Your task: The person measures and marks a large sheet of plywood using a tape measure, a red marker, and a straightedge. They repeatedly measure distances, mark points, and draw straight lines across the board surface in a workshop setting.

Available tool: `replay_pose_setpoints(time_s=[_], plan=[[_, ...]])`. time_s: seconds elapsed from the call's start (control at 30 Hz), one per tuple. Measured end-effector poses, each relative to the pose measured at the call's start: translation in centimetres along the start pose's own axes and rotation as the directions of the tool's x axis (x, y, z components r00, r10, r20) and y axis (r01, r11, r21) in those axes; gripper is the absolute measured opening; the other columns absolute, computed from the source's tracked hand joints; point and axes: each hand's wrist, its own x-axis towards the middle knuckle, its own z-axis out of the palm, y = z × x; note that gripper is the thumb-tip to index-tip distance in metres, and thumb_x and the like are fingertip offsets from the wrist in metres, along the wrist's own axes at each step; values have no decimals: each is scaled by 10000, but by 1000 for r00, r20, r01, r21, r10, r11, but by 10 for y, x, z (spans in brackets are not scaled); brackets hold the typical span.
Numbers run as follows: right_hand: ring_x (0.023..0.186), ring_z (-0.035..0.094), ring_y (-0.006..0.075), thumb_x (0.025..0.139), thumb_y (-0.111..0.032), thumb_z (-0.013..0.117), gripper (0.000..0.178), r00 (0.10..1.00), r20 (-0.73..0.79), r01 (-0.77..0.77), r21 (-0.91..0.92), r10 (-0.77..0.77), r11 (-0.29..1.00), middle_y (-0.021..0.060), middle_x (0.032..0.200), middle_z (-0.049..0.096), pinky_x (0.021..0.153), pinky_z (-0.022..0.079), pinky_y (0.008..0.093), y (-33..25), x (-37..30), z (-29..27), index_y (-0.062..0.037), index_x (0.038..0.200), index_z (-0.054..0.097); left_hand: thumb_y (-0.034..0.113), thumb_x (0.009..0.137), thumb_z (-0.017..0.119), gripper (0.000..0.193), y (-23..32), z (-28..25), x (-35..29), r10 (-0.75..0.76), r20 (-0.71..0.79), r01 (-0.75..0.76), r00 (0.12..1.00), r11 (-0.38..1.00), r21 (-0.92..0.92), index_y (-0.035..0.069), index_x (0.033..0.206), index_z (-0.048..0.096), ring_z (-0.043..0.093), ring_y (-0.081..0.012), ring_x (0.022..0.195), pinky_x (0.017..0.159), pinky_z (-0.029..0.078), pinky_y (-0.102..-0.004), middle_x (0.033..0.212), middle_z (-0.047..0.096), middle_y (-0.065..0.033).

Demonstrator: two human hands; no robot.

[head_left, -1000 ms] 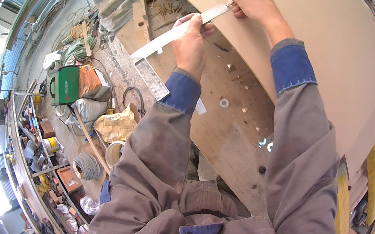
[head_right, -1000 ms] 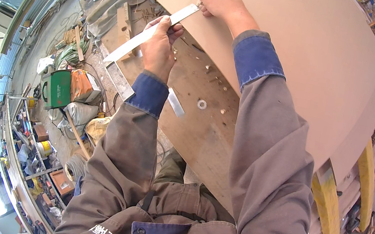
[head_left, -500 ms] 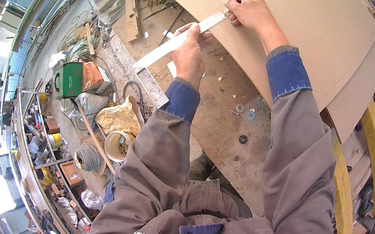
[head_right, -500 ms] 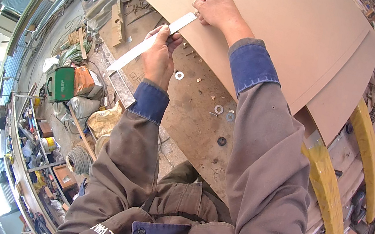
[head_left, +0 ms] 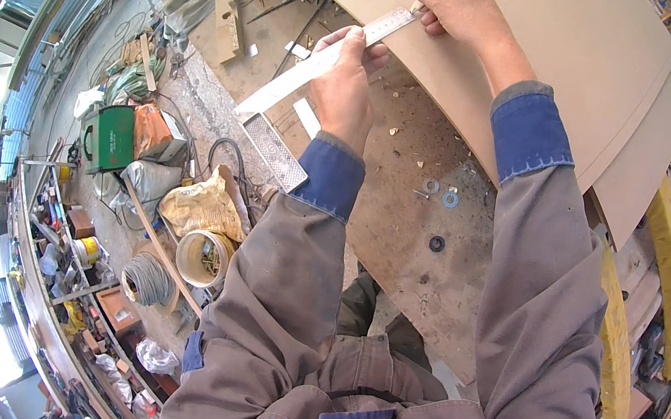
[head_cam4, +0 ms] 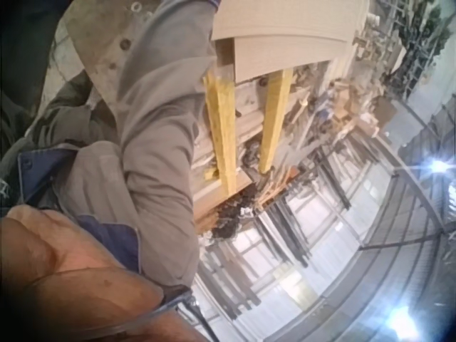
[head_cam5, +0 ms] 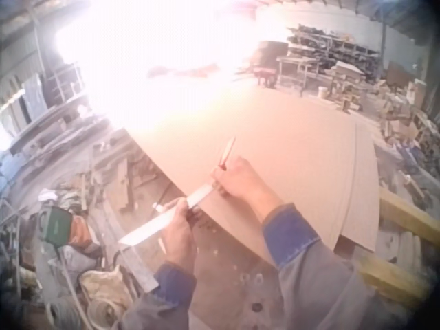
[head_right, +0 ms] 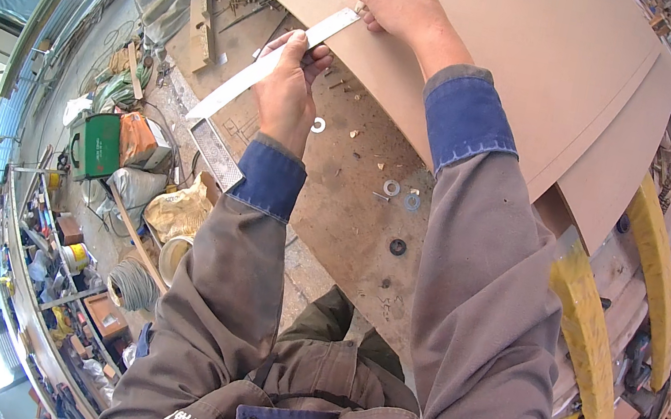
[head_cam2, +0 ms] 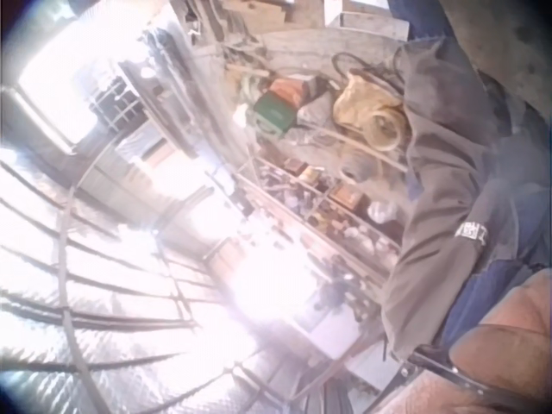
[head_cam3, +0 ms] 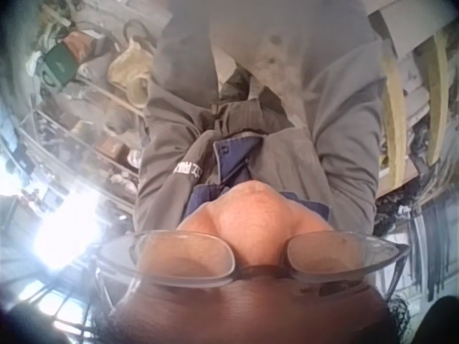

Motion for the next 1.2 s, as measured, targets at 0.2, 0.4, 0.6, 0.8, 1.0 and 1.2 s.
replay_pose_setpoints(time_s=[0.2, 0.4, 0.6, 0.8, 1.0, 1.2], plan=[[621, 731, 171, 960, -248, 574, 336, 999, 33, 18, -23, -17, 1000, 120, 733, 745, 680, 617, 302, 5, -14, -10, 29, 838, 720, 84, 1004, 643, 183, -5, 4, -18, 2, -37, -2, 999, 1000, -3, -23, 1136, 573, 710, -210, 775, 713, 627, -336, 987, 679, -152], [623, 730, 171, 956, -245, 578, 328, 999, 29, 34, 4, -34, 999, 118, 720, 738, 676, 614, 307, 14, -43, -29, 27, 839, 718, 86, 1003, 644, 186, -14, 15, -54, 21, -46, -21, 999, 1000, -15, -20, 1138, 572, 710, -202, 764, 693, 628, -341, 998, 680, -152], [616, 728, 175, 957, -267, 580, 330, 998, 49, 26, 7, -26, 1000, 110, 697, 730, 683, 613, 311, 25, -72, -49, 16, 863, 721, 88, 1003, 649, 198, -20, 26, -94, 39, -71, -38, 997, 999, 23, -16, 1148, 564, 710, -204, 765, 687, 627, -344, 997, 678, -145], [612, 727, 182, 943, -264, 577, 333, 997, 71, 36, 36, -38, 999, 116, 684, 725, 707, 610, 318, 38, -99, -65, 12, 816, 713, 93, 1000, 659, 193, -26, 34, -130, 33, -76, -33, 997, 999, 1, -12, 1141, 579, 707, -207, 795, 700, 623, -331, 972, 684, -132], [593, 709, 199, 938, -257, 575, 329, 996, 65, 62, 39, -65, 997, 108, 645, 701, 685, 598, 340, 49, -125, -82, 5, 777, 690, 99, 1008, 651, 194, -32, 41, -161, 28, -58, -27, 998, 1000, 11, -13, 1146, 576, 694, -196, 785, 719, 619, -329, 973, 676, -122], [594, 695, 213, 941, -262, 578, 328, 997, 59, 39, 38, -41, 999, 112, 641, 684, 665, 586, 360, 53, -152, -97, 12, 783, 664, 144, 1007, 666, 233, -35, 48, -192, 15, -35, -13, 999, 999, 34, 2, 1156, 559, 690, -176, 774, 722, 603, -320, 1004, 676, -121]])
